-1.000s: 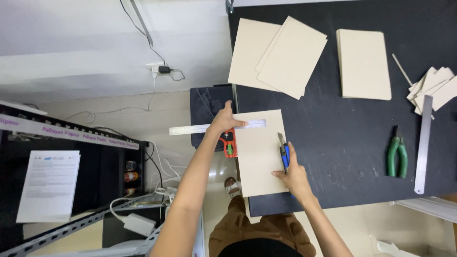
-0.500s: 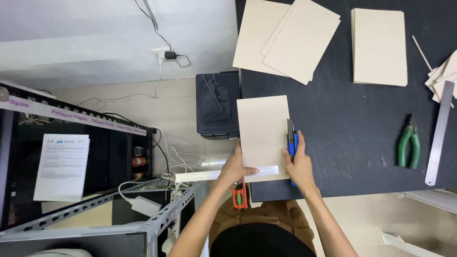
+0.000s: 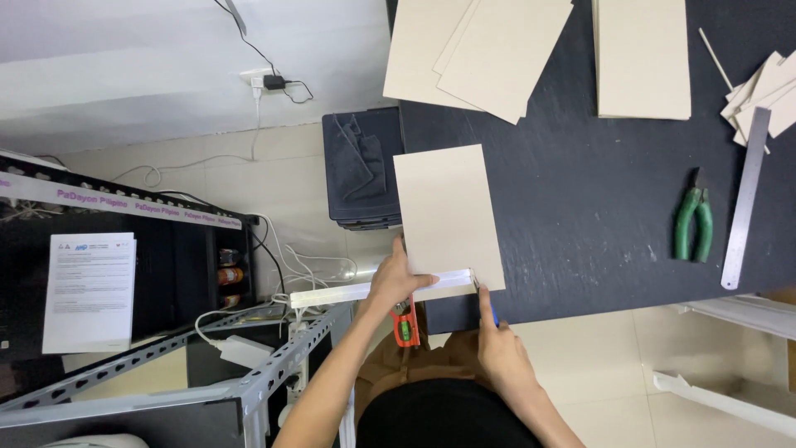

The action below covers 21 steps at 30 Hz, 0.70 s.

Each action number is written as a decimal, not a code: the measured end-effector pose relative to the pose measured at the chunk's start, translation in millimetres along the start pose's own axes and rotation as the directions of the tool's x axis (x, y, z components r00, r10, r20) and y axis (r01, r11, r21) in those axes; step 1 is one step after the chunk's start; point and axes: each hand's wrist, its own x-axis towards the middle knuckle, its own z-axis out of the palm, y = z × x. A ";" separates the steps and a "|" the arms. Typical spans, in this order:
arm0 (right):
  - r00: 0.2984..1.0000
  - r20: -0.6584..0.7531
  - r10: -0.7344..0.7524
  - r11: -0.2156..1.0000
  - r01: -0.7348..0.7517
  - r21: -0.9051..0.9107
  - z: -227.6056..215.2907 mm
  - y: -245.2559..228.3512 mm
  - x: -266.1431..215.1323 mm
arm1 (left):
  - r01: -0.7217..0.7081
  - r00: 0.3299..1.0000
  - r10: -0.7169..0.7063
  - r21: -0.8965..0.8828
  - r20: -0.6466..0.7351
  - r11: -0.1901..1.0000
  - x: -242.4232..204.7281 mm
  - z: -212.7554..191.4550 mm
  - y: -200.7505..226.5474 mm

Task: Measuring and cutting cardboard sheets into specific sizes using rulers and a utility knife on a workbench.

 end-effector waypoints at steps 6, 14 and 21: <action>0.984 0.155 0.083 0.994 -0.071 -0.079 -26.2 -17.0 -19.0 | -0.016 0.999 0.016 0.000 -0.038 1.000 -5.9 0.8 4.1; 0.986 0.110 0.127 0.914 -0.160 0.373 -117.0 3.3 4.6 | -0.081 0.996 0.081 -0.007 0.031 0.997 -1.8 -1.1 -2.8; 0.883 -0.453 0.120 0.809 0.177 0.561 -28.5 54.4 140.9 | -0.313 0.950 0.311 -0.078 -0.028 0.947 23.2 7.3 -32.0</action>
